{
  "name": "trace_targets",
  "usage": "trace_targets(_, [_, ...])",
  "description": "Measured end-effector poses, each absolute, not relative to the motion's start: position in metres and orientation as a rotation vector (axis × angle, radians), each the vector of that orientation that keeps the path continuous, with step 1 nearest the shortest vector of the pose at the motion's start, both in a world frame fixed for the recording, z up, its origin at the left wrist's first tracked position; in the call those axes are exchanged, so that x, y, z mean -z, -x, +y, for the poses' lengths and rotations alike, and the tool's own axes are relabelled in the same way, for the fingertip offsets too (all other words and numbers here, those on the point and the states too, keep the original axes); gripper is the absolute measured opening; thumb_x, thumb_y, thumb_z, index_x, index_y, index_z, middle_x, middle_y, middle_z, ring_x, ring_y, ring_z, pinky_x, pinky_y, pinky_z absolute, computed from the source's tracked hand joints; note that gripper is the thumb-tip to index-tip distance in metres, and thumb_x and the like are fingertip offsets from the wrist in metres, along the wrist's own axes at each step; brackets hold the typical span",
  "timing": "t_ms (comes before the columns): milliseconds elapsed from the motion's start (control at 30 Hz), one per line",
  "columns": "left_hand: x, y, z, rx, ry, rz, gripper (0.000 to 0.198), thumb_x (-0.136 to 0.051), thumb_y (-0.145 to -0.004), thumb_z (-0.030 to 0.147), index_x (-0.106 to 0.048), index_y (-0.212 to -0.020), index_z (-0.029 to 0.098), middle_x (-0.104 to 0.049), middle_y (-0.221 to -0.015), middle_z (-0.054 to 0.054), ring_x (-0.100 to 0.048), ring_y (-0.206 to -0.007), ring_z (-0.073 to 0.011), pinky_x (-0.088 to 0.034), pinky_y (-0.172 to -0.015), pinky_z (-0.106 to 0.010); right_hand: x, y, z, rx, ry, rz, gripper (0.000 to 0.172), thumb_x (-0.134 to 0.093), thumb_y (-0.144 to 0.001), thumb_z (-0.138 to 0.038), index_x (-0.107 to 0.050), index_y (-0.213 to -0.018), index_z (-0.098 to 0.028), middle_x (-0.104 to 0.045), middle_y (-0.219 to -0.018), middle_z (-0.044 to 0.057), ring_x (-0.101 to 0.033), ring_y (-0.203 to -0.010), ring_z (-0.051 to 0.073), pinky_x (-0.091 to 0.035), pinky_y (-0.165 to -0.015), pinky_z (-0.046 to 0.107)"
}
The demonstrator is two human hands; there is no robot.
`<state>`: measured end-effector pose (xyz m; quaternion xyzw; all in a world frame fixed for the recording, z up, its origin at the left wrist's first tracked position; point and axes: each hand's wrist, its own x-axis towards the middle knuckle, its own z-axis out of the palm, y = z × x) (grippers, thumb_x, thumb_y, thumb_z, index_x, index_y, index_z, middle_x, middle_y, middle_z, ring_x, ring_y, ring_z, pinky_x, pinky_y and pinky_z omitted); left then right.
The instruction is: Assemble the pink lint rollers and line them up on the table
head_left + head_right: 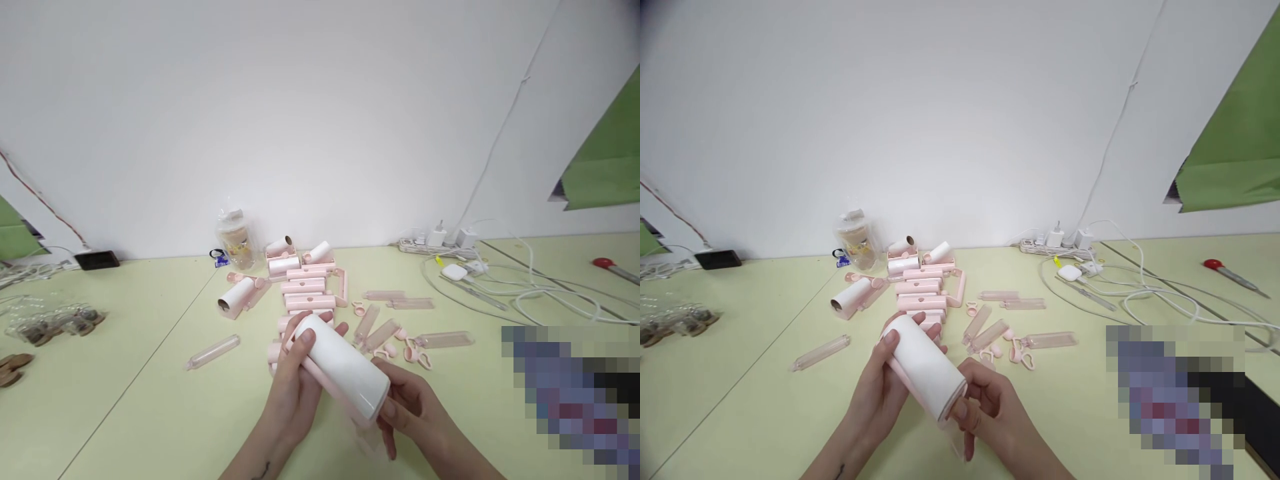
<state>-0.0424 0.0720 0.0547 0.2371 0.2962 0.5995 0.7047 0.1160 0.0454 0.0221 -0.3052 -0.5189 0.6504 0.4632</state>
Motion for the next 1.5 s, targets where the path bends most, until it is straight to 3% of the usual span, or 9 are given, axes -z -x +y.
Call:
trace_targets(233, [-0.057,0.041,0.069,-1.284,-0.574,0.642,0.028,-0.064,-0.076,0.032,-0.053,-0.100,0.023,-0.067,-0.098,-0.006,-0.063,-0.092,-0.0252,-0.050,-0.078,-0.034,-0.018,-0.114,0.042,-1.657,0.708,-1.161,0.036,-0.070,-0.065,-0.047,-0.047,-0.065,-0.019,-0.049,-0.061,-0.002,-0.046,-0.049,0.009,-0.043,-0.037,0.019])
trace_targets(433, [-0.048,0.037,0.069,-1.186,-0.431,0.666,0.026,-0.065,-0.076,0.031,-0.059,-0.096,0.017,-0.066,-0.092,-0.007,-0.064,-0.080,-0.0200,-0.050,-0.069,-0.027,-0.022,-0.114,0.041,-1.628,0.717,-1.078,0.042,-0.070,-0.061,-0.044,-0.037,-0.052,-0.018,-0.043,-0.051,-0.004,-0.026,-0.040,0.004,-0.018,-0.035,0.017])
trace_targets(500, [-0.046,0.037,0.070,-1.158,-0.411,0.651,0.021,-0.064,-0.077,0.030,-0.061,-0.092,0.015,-0.066,-0.086,-0.006,-0.063,-0.078,-0.0187,-0.050,-0.067,-0.026,-0.024,-0.114,0.042,-1.591,0.744,-1.081,0.043,-0.070,-0.059,-0.045,-0.037,-0.049,-0.018,-0.043,-0.050,-0.003,-0.026,-0.042,0.005,-0.015,-0.038,0.018])
trace_targets(600, [-0.046,0.036,0.070,-1.153,-0.393,0.620,0.019,-0.064,-0.077,0.028,-0.061,-0.091,0.015,-0.065,-0.086,-0.007,-0.062,-0.077,-0.0182,-0.049,-0.067,-0.025,-0.027,-0.113,0.041,-1.554,0.770,-1.061,0.044,-0.071,-0.057,-0.045,-0.038,-0.047,-0.018,-0.046,-0.051,-0.001,-0.032,-0.048,0.008,-0.019,-0.043,0.020])
trace_targets(767, [-0.048,0.035,0.071,-1.166,-0.309,0.625,0.021,-0.068,-0.073,0.023,-0.060,-0.092,0.015,-0.065,-0.087,-0.006,-0.061,-0.075,-0.0161,-0.050,-0.068,-0.026,-0.029,-0.112,0.040,-1.549,0.788,-1.026,0.038,-0.070,-0.058,-0.046,-0.046,-0.052,-0.018,-0.042,-0.050,-0.003,-0.030,-0.047,0.009,-0.020,-0.044,0.021])
trace_targets(1133, [-0.051,0.032,0.070,-1.172,-0.335,0.626,0.021,-0.069,-0.073,0.024,-0.060,-0.088,0.013,-0.065,-0.083,-0.006,-0.061,-0.075,-0.0167,-0.050,-0.070,-0.026,-0.033,-0.109,0.042,-1.515,0.675,-0.991,0.041,-0.070,-0.062,-0.039,-0.038,-0.048,-0.019,-0.042,-0.049,-0.004,-0.035,-0.048,0.009,-0.028,-0.047,0.021])
trace_targets(1500, [-0.051,0.032,0.069,-1.175,-0.412,0.628,0.023,-0.064,-0.077,0.026,-0.057,-0.097,0.015,-0.066,-0.094,-0.007,-0.062,-0.091,-0.0214,-0.049,-0.079,-0.028,-0.036,-0.112,0.040,-1.513,0.680,-0.974,0.038,-0.070,-0.062,-0.037,-0.040,-0.049,-0.018,-0.046,-0.052,-0.003,-0.038,-0.050,0.010,-0.029,-0.048,0.020])
